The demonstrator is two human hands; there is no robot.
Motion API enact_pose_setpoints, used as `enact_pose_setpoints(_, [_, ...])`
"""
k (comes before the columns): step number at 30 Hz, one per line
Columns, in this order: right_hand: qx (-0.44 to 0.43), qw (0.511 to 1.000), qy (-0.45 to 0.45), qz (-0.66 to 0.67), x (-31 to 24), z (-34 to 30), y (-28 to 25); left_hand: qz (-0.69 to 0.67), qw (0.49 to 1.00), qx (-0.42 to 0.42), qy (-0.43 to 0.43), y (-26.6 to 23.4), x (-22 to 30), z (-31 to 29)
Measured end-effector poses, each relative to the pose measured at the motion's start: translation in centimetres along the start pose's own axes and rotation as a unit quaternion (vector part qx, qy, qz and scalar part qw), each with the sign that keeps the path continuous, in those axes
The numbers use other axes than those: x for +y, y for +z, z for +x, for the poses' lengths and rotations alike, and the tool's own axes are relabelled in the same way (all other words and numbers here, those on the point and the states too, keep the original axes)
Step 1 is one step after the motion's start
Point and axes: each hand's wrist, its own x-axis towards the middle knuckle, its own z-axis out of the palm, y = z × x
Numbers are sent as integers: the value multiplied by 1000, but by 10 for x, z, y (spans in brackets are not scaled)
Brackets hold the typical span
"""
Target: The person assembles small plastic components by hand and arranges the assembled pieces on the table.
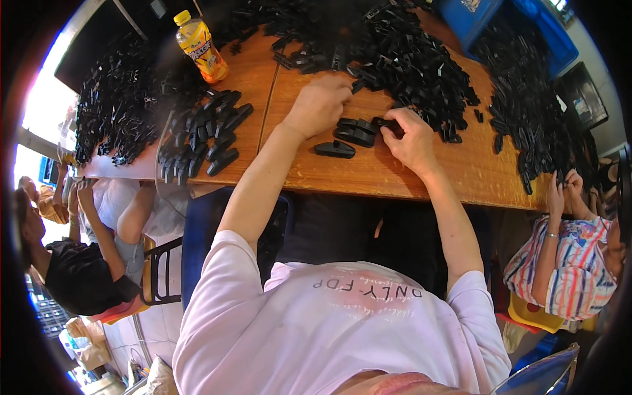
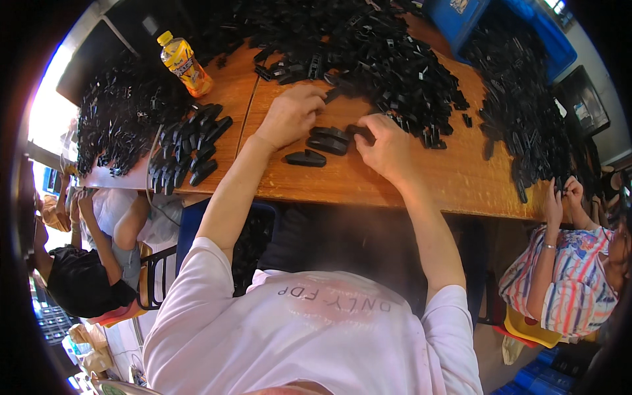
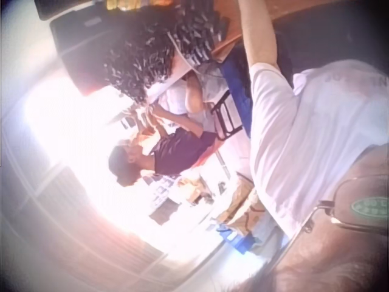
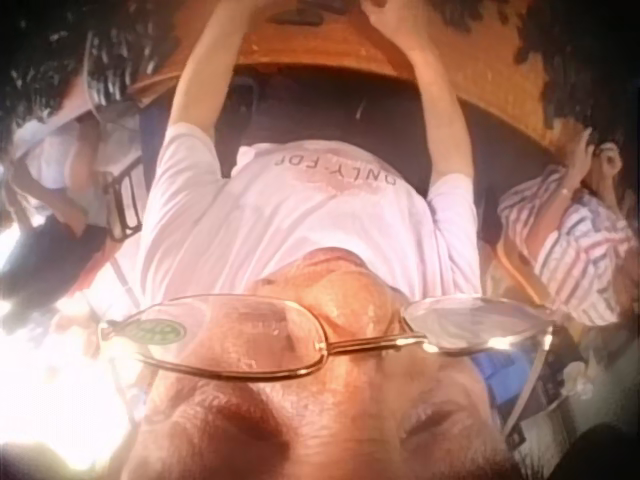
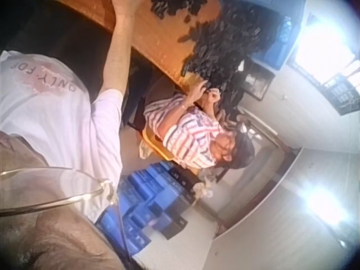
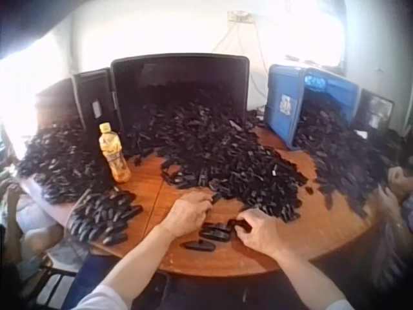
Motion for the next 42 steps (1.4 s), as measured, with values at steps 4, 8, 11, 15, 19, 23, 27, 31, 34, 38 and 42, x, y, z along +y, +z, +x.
enact_pose_setpoints(4, [-13,998,-5,-55,5,-3,-7,-125,973,55,-186,1,12,8])
enact_pose_setpoints(8, [11,998,13,-55,4,-4,-3,-63,981,42,-179,9,8,4])
enact_pose_setpoints(11, [18,999,5,-40,11,1,2,-137,973,0,-188,13,5,5])
enact_pose_setpoints(15, [5,1000,4,17,9,10,3,-270,936,-60,-216,13,9,6])
enact_pose_setpoints(19, [-14,1000,-24,-12,15,16,5,-293,926,-85,-224,9,9,8])
enact_pose_setpoints(23, [-24,997,-77,3,16,23,3,-306,922,-94,-215,8,8,7])
enact_pose_setpoints(27, [-19,993,-114,13,17,27,22,-361,910,-97,-179,14,4,6])
enact_pose_setpoints(31, [-9,996,-80,34,14,27,23,-352,909,-96,-200,9,9,8])
enact_pose_setpoints(34, [-25,997,-66,41,2,12,14,-379,883,-172,-217,-4,7,8])
enact_pose_setpoints(38, [-59,993,-63,78,-11,-6,-4,-375,872,-128,-287,-11,-6,21])
enact_pose_setpoints(42, [-15,994,11,106,-2,-22,-17,-102,988,-46,-105,12,-12,47])
